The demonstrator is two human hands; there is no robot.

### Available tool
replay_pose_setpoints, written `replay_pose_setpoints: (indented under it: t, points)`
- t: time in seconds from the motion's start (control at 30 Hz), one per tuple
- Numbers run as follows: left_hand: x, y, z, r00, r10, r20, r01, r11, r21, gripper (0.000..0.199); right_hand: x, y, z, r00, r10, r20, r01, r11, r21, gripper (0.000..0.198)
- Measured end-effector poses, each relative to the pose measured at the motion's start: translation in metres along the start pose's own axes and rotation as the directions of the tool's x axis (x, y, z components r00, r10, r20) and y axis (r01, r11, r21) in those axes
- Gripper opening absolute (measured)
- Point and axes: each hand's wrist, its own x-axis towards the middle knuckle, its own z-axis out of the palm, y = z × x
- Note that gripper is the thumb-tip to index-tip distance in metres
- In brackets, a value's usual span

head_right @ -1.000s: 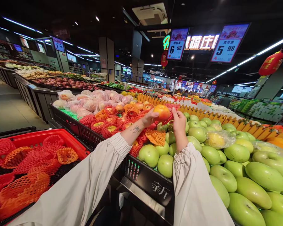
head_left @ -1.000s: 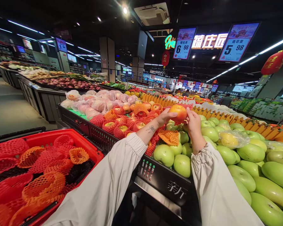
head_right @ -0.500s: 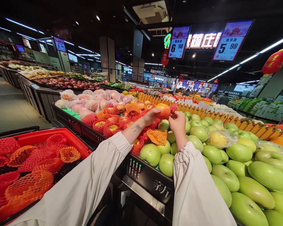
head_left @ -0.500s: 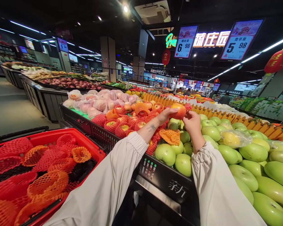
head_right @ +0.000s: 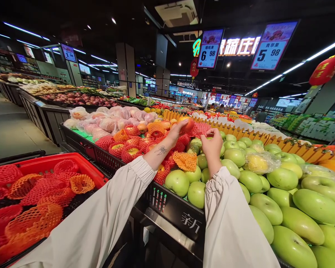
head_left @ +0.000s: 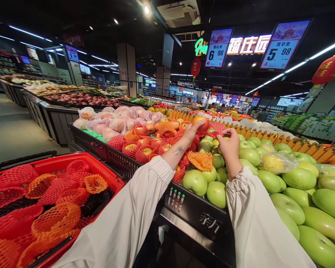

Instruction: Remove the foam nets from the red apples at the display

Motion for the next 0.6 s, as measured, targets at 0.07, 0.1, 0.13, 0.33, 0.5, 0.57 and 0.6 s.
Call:
replay_pose_setpoints:
  t: [0.07,0.1,0.13,0.33,0.5,0.57,0.6]
  points:
    - [-0.0012,0.0001,0.0005,1.000,0.006,-0.024,-0.005,1.000,0.021,0.043,0.0007,0.0000,-0.0021,0.999,-0.038,-0.028,0.037,0.998,-0.046,0.022]
    - [-0.0012,-0.0006,0.0010,1.000,0.008,-0.027,-0.007,0.999,0.032,0.043,0.0002,-0.0009,-0.0031,0.997,-0.079,-0.018,0.077,0.994,-0.076,0.024]
    - [-0.0009,-0.0015,0.0014,1.000,0.004,-0.023,-0.003,0.999,0.046,0.042,-0.0008,-0.0023,-0.0039,0.992,-0.128,0.008,0.129,0.986,-0.105,0.022]
    - [0.0008,-0.0032,0.0027,0.999,0.029,0.016,-0.029,0.999,0.030,0.037,-0.0068,-0.0059,-0.0030,0.943,-0.245,0.226,0.283,0.946,-0.157,0.046]
    - [0.0011,-0.0012,0.0011,0.999,-0.033,-0.034,0.033,0.999,0.022,0.034,-0.0045,-0.0039,-0.0051,0.966,-0.158,0.202,0.201,0.957,-0.211,0.063]
    - [0.0015,-0.0008,0.0007,0.994,-0.093,-0.058,0.095,0.995,0.032,0.036,-0.0042,-0.0060,-0.0075,0.970,-0.179,0.162,0.211,0.955,-0.209,0.056]
    - [0.0012,-0.0003,0.0007,0.993,-0.105,-0.059,0.107,0.994,0.031,0.036,-0.0044,-0.0067,-0.0082,0.970,-0.192,0.147,0.220,0.954,-0.205,0.053]
